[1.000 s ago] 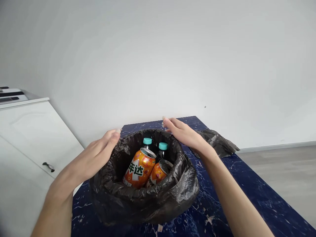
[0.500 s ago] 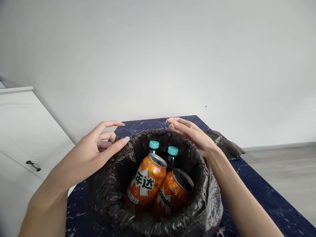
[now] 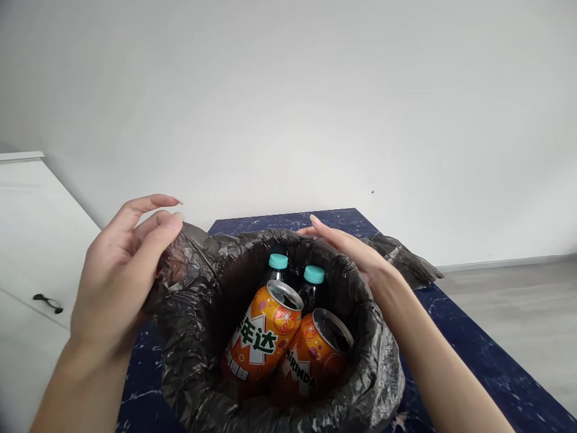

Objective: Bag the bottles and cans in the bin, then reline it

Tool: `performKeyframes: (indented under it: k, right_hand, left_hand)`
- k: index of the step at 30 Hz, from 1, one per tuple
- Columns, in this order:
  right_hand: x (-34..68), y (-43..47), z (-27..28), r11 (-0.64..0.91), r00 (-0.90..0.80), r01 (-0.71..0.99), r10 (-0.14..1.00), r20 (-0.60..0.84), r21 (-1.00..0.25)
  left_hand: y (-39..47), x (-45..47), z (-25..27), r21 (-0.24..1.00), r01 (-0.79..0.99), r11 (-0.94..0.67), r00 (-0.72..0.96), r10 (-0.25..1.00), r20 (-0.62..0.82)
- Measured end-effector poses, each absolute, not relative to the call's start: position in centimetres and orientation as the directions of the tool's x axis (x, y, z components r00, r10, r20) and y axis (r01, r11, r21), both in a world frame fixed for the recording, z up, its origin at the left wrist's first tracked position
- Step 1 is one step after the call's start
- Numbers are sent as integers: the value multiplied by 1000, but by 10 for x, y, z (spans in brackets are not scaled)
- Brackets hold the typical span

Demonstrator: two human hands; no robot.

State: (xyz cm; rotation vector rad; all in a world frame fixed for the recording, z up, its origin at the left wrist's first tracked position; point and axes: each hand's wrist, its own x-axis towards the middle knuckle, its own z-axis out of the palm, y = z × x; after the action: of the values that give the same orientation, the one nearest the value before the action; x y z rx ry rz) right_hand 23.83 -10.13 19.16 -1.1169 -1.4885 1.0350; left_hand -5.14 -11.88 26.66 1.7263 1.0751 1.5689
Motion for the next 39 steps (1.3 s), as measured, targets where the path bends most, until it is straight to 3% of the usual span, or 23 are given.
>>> performKeyframes:
  k: [2, 5, 13, 20, 27, 39]
  right_hand:
    - [244, -99, 192, 159, -118, 32, 981, 154, -987]
    - [250, -98, 194, 240, -63, 25, 969, 238, -970]
    - [251, -93, 199, 129, -19, -133, 991, 133, -983]
    - [243, -99, 199, -14, -140, -10, 990, -13, -1000]
    - [258, -98, 199, 128, -79, -156, 987, 141, -979]
    - [256, -140, 242, 424, 212, -120, 894, 394, -898]
  left_hand:
    - [-121, -49, 267, 848, 129, -514, -26, 853, 521]
    - [-126, -46, 267, 853, 80, -515, -57, 852, 520]
    - [-131, -39, 270, 834, 11, -552, -238, 808, 538]
    - [-131, -38, 272, 838, -53, -543, -307, 807, 504]
    - [-129, -41, 270, 847, -52, -529, -261, 826, 500]
    - [-130, -40, 267, 884, -5, -467, -171, 872, 459]
